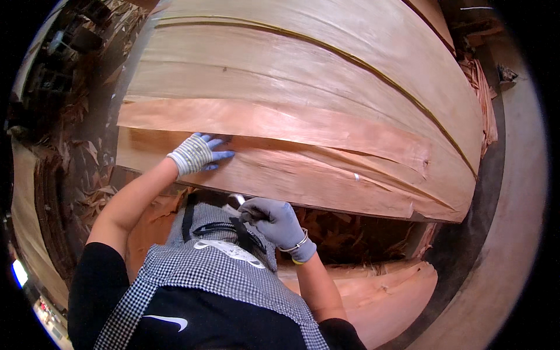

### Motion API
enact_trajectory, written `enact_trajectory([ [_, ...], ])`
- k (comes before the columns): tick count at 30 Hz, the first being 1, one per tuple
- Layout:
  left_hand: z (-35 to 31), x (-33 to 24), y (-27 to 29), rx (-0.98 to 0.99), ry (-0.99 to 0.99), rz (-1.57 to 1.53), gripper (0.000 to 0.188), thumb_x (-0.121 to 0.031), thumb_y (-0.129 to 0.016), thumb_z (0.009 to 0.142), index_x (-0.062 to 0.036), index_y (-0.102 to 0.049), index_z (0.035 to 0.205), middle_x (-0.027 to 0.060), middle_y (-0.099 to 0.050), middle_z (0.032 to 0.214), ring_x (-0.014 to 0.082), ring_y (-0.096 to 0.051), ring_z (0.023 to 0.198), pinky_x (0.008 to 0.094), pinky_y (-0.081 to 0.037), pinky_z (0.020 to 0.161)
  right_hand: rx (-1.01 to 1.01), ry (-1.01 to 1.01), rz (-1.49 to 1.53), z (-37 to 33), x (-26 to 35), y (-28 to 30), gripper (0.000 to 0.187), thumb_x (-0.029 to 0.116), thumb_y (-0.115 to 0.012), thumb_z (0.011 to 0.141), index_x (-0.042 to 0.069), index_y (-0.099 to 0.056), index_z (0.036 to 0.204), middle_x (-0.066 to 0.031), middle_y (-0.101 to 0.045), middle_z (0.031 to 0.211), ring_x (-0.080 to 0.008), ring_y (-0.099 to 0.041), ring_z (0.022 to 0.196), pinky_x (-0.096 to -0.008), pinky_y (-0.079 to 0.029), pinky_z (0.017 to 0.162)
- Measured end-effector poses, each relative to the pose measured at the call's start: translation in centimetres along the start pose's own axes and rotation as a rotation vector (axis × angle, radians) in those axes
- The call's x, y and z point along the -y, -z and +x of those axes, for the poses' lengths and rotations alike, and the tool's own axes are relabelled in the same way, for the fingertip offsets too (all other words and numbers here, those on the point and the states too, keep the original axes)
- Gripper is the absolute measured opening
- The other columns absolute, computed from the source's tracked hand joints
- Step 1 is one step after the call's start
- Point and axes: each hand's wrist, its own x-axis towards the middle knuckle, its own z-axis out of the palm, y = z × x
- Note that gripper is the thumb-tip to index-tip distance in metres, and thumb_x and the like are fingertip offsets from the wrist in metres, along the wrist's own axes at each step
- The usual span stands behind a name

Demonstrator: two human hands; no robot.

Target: The person uses a scraper to lift and strip layers of wood veneer from a stack of large boards, then pulls the thin strips away by hand and stacks them onto a separate pile.

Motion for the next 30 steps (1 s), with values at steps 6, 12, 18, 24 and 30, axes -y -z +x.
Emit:
enact_trajectory([
  [6, 0.5, -0.5, 0.4, 0.004, 0.027, 0.097, 0.047, -0.032, -0.054, 0.082, -0.0236, -0.043, 0.127, 0.0126, -0.044, 0.129, 0.0311, -0.048, 0.111, 0.0432, -0.04, 0.091, -0.236, -0.217, 0.426, 2.3, -0.2, -0.1, 0.01, 0.008, -0.056, 0.084, 0.001, -0.055, 0.091, -0.0065, -0.059, 0.064, -0.0083, -0.051, 0.049, -0.0197, -0.039, 0.042],
  [12, 0.2, -0.7, -0.8, -0.164, 0.045, 0.044, 0.044, -0.025, -0.057, 0.078, -0.0185, -0.049, 0.12, 0.0106, -0.05, 0.118, 0.0294, -0.05, 0.104, 0.0431, -0.042, 0.085, -0.404, -0.333, 0.211, 8.5, -5.0, -0.6, 0.022, 0.022, -0.061, 0.082, 0.002, -0.055, 0.077, -0.0043, -0.056, 0.057, -0.0088, -0.047, 0.042, -0.0234, -0.037, 0.039],
  [18, 0.9, -1.2, -0.7, -0.164, 0.087, 0.031, 0.046, -0.024, -0.055, 0.077, -0.0169, -0.047, 0.122, 0.0129, -0.047, 0.123, 0.0307, -0.048, 0.106, 0.043, -0.041, 0.088, -0.512, -0.323, 0.215, 12.6, -10.8, 0.0, 0.016, 0.014, -0.06, 0.082, 0.001, -0.055, 0.075, -0.0055, -0.056, 0.056, -0.0101, -0.046, 0.037, -0.0241, -0.035, 0.035],
  [24, 3.7, -4.7, -1.7, -0.128, 0.237, 0.029, 0.052, -0.035, -0.052, 0.078, -0.0205, -0.044, 0.128, -0.0003, -0.037, 0.137, 0.0325, -0.052, 0.097, 0.0612, -0.04, 0.075, -0.516, -0.31, 0.221, 12.4, -10.3, -0.5, 0.014, 0.012, -0.058, 0.083, 0.002, -0.055, 0.074, -0.0061, -0.056, 0.055, -0.0115, -0.047, 0.037, -0.025, -0.034, 0.033],
  [30, 4.8, -5.5, -2.2, -0.117, 0.265, 0.124, 0.049, -0.035, -0.05, 0.08, -0.0223, -0.045, 0.128, -0.0021, -0.043, 0.133, 0.0333, -0.05, 0.105, 0.0651, -0.035, 0.082, -0.596, -0.015, -0.635, 10.9, -13.2, -0.8, 0.02, 0.018, -0.058, 0.079, -0.002, -0.058, 0.077, -0.0142, -0.062, 0.063, -0.0242, -0.06, 0.049, -0.0348, -0.047, 0.048],
])
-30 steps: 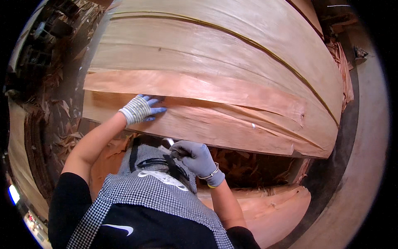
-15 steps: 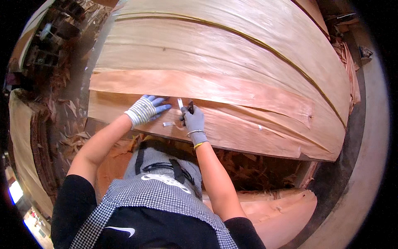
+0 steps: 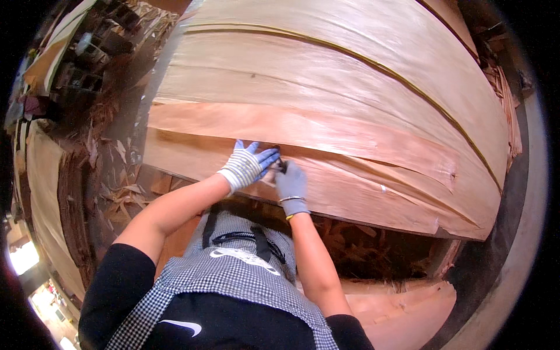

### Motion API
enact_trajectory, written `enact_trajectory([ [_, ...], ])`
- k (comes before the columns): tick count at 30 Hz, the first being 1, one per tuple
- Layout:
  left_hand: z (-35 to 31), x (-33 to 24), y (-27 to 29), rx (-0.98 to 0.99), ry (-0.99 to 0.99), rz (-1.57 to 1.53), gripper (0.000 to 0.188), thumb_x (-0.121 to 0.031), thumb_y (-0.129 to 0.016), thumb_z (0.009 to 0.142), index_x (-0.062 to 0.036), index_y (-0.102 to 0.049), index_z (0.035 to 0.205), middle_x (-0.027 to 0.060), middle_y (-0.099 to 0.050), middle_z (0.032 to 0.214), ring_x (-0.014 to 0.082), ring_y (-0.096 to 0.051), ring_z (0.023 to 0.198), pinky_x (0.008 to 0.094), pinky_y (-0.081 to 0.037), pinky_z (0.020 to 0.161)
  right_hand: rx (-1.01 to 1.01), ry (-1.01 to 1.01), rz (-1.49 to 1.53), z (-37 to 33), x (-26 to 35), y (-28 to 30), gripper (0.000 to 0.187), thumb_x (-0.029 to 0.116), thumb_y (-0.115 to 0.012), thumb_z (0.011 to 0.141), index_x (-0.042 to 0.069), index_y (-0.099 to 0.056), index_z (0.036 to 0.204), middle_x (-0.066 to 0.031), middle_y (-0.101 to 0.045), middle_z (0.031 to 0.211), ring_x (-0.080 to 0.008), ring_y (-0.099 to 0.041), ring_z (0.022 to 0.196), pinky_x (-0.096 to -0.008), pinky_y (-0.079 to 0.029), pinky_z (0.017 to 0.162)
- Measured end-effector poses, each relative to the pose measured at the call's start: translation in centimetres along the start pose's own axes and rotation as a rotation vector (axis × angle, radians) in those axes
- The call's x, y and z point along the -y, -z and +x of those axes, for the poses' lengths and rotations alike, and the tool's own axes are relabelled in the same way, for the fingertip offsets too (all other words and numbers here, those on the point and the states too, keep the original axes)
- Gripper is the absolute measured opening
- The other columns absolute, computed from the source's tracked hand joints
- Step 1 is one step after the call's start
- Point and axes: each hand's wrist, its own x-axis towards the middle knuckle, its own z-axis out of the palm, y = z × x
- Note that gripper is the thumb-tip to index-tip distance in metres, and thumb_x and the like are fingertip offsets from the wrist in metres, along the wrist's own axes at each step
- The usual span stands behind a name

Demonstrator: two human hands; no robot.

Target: The person uses a scraper to lift and strip layers of wood veneer from a stack of large boards, then pulls the thin strips away by hand and stacks them onto a separate pile.

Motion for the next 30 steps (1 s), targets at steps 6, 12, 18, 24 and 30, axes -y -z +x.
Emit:
enact_trajectory([
  [6, -0.4, 0.1, 1.9, 0.199, 0.03, -0.035, 0.05, -0.036, -0.044, 0.086, -0.021, -0.038, 0.133, 0.0007, -0.037, 0.138, 0.0348, -0.045, 0.113, 0.0601, -0.03, 0.093, 0.214, -0.433, 0.504, -0.9, 0.9, 5.9, 0.012, 0.011, -0.052, 0.083, 0.001, -0.058, 0.084, -0.0095, -0.063, 0.067, -0.0115, -0.053, 0.045, -0.0247, -0.042, 0.041],
  [12, -2.3, 9.8, 7.2, 0.153, 0.302, -0.118, 0.044, -0.031, -0.05, 0.081, -0.0107, -0.05, 0.12, 0.0138, -0.055, 0.111, 0.0284, -0.052, 0.102, 0.0435, -0.039, 0.087, 0.22, -0.444, 0.683, -5.9, 2.1, 6.9, 0.019, 0.0, -0.047, 0.083, -0.002, -0.049, 0.102, -0.0129, -0.063, 0.08, -0.0125, -0.057, 0.055, -0.0225, -0.043, 0.04],
  [18, 0.0, 26.5, 12.2, -0.403, 0.056, 0.049, 0.047, -0.027, -0.049, 0.085, -0.0157, -0.041, 0.13, 0.0099, -0.033, 0.14, 0.0312, -0.03, 0.128, 0.0466, -0.021, 0.104, 0.106, -0.528, 0.671, -7.3, 11.4, -0.2, 0.011, 0.008, -0.057, 0.081, -0.002, -0.058, 0.087, -0.0095, -0.064, 0.07, -0.0105, -0.052, 0.045, -0.0236, -0.041, 0.038],
  [24, -10.7, 29.9, 8.4, -0.03, -0.187, -0.04, 0.055, -0.039, -0.055, 0.079, -0.0071, -0.047, 0.123, 0.01, -0.038, 0.135, 0.0305, -0.03, 0.128, 0.0481, -0.015, 0.108, 0.126, -0.754, 0.822, -7.2, 21.3, -7.5, 0.015, 0.014, -0.058, 0.085, -0.001, -0.057, 0.086, -0.0073, -0.062, 0.066, -0.0075, -0.049, 0.042, -0.0192, -0.036, 0.036],
  [30, -17.3, 32.8, 4.9, -0.024, -0.084, -0.05, 0.068, -0.044, -0.057, 0.074, -0.008, -0.041, 0.13, 0.0089, -0.033, 0.139, 0.031, -0.025, 0.131, 0.0504, -0.01, 0.108, 0.17, -0.664, 0.95, -3.2, 29.4, -11.5, 0.023, 0.022, -0.059, 0.085, 0.002, -0.053, 0.095, -0.0082, -0.064, 0.074, -0.0072, -0.05, 0.043, -0.0183, -0.035, 0.035],
])
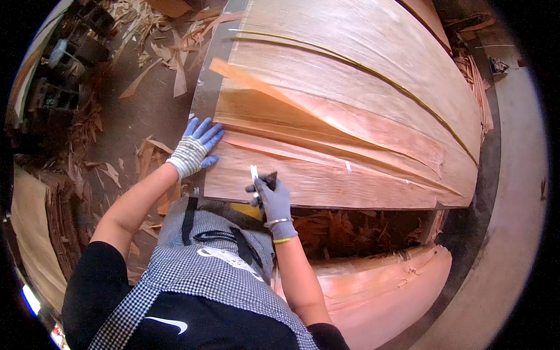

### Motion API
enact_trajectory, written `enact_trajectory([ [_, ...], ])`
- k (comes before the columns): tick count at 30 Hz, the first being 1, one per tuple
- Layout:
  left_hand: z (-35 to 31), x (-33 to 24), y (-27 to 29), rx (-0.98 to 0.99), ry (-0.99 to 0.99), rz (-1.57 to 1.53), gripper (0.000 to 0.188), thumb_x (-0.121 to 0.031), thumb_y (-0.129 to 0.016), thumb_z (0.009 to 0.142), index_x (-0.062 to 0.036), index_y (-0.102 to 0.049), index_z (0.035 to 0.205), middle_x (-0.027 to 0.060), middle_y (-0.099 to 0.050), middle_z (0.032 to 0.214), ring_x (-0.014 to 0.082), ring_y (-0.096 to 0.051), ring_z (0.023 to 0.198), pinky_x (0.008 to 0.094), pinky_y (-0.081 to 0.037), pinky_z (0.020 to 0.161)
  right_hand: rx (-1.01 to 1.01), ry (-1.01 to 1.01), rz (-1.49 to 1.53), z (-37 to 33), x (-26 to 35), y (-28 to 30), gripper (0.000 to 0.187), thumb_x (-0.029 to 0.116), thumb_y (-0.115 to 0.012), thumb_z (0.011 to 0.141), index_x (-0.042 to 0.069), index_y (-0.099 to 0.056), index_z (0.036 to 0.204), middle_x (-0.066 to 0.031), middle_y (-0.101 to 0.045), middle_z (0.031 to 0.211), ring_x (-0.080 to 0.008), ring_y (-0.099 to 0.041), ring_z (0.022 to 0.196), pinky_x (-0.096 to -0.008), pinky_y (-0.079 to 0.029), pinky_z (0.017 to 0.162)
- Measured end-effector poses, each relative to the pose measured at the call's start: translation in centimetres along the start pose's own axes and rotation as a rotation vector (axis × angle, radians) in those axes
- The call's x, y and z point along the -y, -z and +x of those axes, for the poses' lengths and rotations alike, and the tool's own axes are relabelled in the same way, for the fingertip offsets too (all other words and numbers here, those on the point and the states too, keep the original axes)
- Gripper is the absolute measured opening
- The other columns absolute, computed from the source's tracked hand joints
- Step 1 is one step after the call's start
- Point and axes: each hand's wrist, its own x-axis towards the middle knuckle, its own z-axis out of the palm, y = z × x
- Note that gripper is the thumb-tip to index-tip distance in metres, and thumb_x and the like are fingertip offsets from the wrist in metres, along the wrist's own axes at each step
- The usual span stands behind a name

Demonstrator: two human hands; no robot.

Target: The person uses a scraper to lift and strip layers of wood veneer from a stack of large boards, then pulls the thin strips away by hand and stacks them onto a separate pile.

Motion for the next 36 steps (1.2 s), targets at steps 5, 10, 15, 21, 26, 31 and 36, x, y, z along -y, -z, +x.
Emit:
enact_trajectory([
  [5, -0.6, 0.7, -0.7, -0.056, 0.033, -0.068, 0.07, -0.044, -0.059, 0.072, -0.0081, -0.041, 0.129, 0.0099, -0.037, 0.136, 0.0322, -0.029, 0.127, 0.051, -0.013, 0.107, -0.034, 0.1, 0.15, 3.3, 1.6, -7.1, 0.02, 0.02, -0.059, 0.085, 0.002, -0.053, 0.091, -0.0088, -0.062, 0.068, -0.0088, -0.048, 0.04, -0.0199, -0.029, 0.034],
  [10, -0.1, 0.8, -0.6, -0.193, 0.05, -0.2, 0.076, -0.043, -0.065, 0.066, -0.0046, -0.041, 0.127, 0.0134, -0.045, 0.128, 0.0321, -0.038, 0.121, 0.0484, -0.018, 0.106, -0.084, -0.113, 0.106, 8.6, -2.4, -10.1, 0.02, 0.023, -0.061, 0.084, 0.003, -0.057, 0.083, -0.0055, -0.059, 0.06, -0.0113, -0.05, 0.038, -0.0252, -0.035, 0.03],
  [15, -0.5, 1.4, -1.0, -0.082, -0.018, -0.015, 0.058, -0.044, -0.06, 0.072, -0.024, -0.046, 0.125, 0.0073, -0.041, 0.133, 0.0313, -0.034, 0.125, 0.0548, -0.014, 0.105, -0.135, -0.112, 0.095, 8.3, -2.4, -11.1, 0.017, 0.019, -0.058, 0.085, 0.003, -0.058, 0.088, -0.0041, -0.059, 0.061, -0.0109, -0.053, 0.041, -0.0237, -0.034, 0.03],
  [21, -0.5, 1.5, -1.1, -0.022, -0.008, -0.026, 0.058, -0.044, -0.056, 0.075, -0.0236, -0.044, 0.128, 0.0048, -0.035, 0.138, 0.0291, -0.03, 0.129, 0.0531, -0.009, 0.107, -0.081, -0.114, 0.137, 2.3, -2.7, -9.7, 0.019, 0.016, -0.056, 0.086, 0.0, -0.054, 0.095, -0.0095, -0.065, 0.082, -0.0134, -0.062, 0.056, -0.0202, -0.035, 0.035],
  [26, -0.2, 1.4, -0.8, -0.045, -0.035, 0.007, 0.057, -0.044, -0.055, 0.077, -0.0233, -0.044, 0.129, 0.0052, -0.036, 0.138, 0.0299, -0.03, 0.128, 0.0525, -0.011, 0.107, -0.058, -0.148, 0.11, 1.7, -6.8, -8.9, 0.022, 0.017, -0.058, 0.085, -0.001, -0.054, 0.096, -0.0106, -0.065, 0.081, -0.0139, -0.062, 0.058, -0.0208, -0.036, 0.035],
  [31, -0.3, 1.6, -1.3, -0.075, -0.061, 0.017, 0.057, -0.043, -0.055, 0.077, -0.0226, -0.044, 0.129, 0.0064, -0.037, 0.137, 0.0311, -0.031, 0.127, 0.0525, -0.014, 0.106, -0.117, -0.006, -0.075, 1.5, -10.2, -8.8, 0.022, 0.015, -0.06, 0.081, -0.003, -0.058, 0.093, -0.0101, -0.066, 0.078, -0.0173, -0.064, 0.061, -0.0253, -0.044, 0.049],
  [36, -0.4, 1.7, -1.5, -0.069, -0.059, 0.036, 0.058, -0.043, -0.056, 0.076, -0.0221, -0.044, 0.128, 0.0075, -0.038, 0.136, 0.0324, -0.031, 0.127, 0.0524, -0.015, 0.105, -0.382, 0.635, -1.04, -0.5, -10.3, -9.4, 0.023, 0.02, -0.066, 0.072, 0.009, -0.057, 0.09, -0.0097, -0.061, 0.081, -0.0261, -0.061, 0.072, -0.0358, -0.048, 0.058],
])
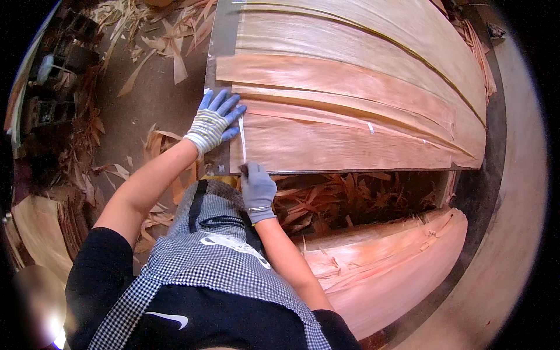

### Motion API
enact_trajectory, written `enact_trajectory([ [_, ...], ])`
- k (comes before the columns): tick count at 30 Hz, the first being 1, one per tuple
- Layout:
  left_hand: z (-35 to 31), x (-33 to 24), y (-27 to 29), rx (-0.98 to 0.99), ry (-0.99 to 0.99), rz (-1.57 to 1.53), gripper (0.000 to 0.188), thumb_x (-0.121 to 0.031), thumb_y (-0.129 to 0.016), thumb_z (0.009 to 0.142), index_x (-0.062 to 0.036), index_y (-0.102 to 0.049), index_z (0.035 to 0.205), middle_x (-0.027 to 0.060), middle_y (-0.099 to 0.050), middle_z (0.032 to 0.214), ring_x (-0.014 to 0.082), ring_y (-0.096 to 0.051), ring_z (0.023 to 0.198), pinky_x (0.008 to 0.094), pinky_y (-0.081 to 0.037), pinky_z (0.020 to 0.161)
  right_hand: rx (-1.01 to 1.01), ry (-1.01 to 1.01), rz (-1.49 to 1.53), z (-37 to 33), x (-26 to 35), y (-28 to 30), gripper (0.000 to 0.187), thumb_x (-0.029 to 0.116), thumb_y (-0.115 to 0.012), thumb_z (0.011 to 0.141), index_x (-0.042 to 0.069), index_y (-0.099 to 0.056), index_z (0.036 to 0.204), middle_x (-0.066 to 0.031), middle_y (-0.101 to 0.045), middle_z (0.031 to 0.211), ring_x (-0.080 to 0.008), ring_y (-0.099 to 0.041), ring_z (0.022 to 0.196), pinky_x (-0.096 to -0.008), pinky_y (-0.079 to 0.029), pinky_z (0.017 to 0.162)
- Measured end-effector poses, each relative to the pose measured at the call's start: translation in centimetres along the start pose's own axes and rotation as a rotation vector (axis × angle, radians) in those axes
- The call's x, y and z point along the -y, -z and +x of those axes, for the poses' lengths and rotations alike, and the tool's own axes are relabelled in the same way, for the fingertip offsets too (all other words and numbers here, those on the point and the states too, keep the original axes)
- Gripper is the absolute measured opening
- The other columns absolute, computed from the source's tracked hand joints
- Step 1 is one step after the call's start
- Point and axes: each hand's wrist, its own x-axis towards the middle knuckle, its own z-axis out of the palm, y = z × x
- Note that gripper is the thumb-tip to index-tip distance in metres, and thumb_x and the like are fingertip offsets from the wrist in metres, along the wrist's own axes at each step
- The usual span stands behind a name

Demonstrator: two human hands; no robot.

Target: The person uses a scraper to lift and strip layers of wood veneer from a stack of large boards, then pulls the thin strips away by hand and stacks them onto a separate pile.

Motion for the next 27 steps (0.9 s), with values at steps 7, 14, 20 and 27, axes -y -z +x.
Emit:
enact_trajectory([
  [7, -0.2, 0.0, 0.5, -0.015, -0.009, -0.048, 0.058, -0.039, -0.057, 0.075, -0.0227, -0.043, 0.129, 0.0085, -0.037, 0.136, 0.0326, -0.03, 0.127, 0.0527, -0.014, 0.105, 0.118, 0.066, 0.028, -2.0, -1.1, 0.3, 0.029, 0.015, -0.061, 0.071, 0.011, -0.055, 0.099, -0.0089, -0.056, 0.093, -0.0276, -0.059, 0.08, -0.0378, -0.049, 0.063],
  [14, -4.9, -1.9, -1.3, 0.066, -0.359, -0.121, 0.049, -0.029, -0.056, 0.077, -0.0115, -0.047, 0.123, 0.0098, -0.041, 0.133, 0.0261, -0.036, 0.124, 0.0443, -0.02, 0.107, 0.125, -0.555, 0.689, -3.6, -4.1, -0.9, 0.022, 0.016, -0.054, 0.083, -0.001, -0.059, 0.096, -0.0106, -0.066, 0.082, -0.0198, -0.061, 0.064, -0.0301, -0.047, 0.06],
  [20, -4.0, -2.6, 1.0, 0.156, -0.433, -0.176, 0.047, -0.026, -0.052, 0.077, -0.0115, -0.048, 0.122, 0.0102, -0.041, 0.132, 0.0263, -0.033, 0.127, 0.0457, -0.018, 0.108, 0.317, -0.956, 1.049, -1.3, -3.0, -3.4, 0.03, 0.031, -0.062, 0.082, 0.002, -0.062, 0.087, -0.007, -0.063, 0.069, -0.0119, -0.051, 0.041, -0.0238, -0.035, 0.036],
  [27, -4.9, -2.9, 0.6, 0.195, -0.499, -0.213, 0.046, -0.024, -0.058, 0.073, -0.017, -0.05, 0.118, 0.006, -0.044, 0.13, 0.0238, -0.034, 0.126, 0.0445, -0.022, 0.106, 0.3, -0.784, 0.987, -0.5, -2.1, -3.1, 0.027, 0.027, -0.062, 0.081, 0.001, -0.061, 0.078, -0.0097, -0.061, 0.063, -0.0183, -0.054, 0.041, -0.0291, -0.041, 0.04],
])
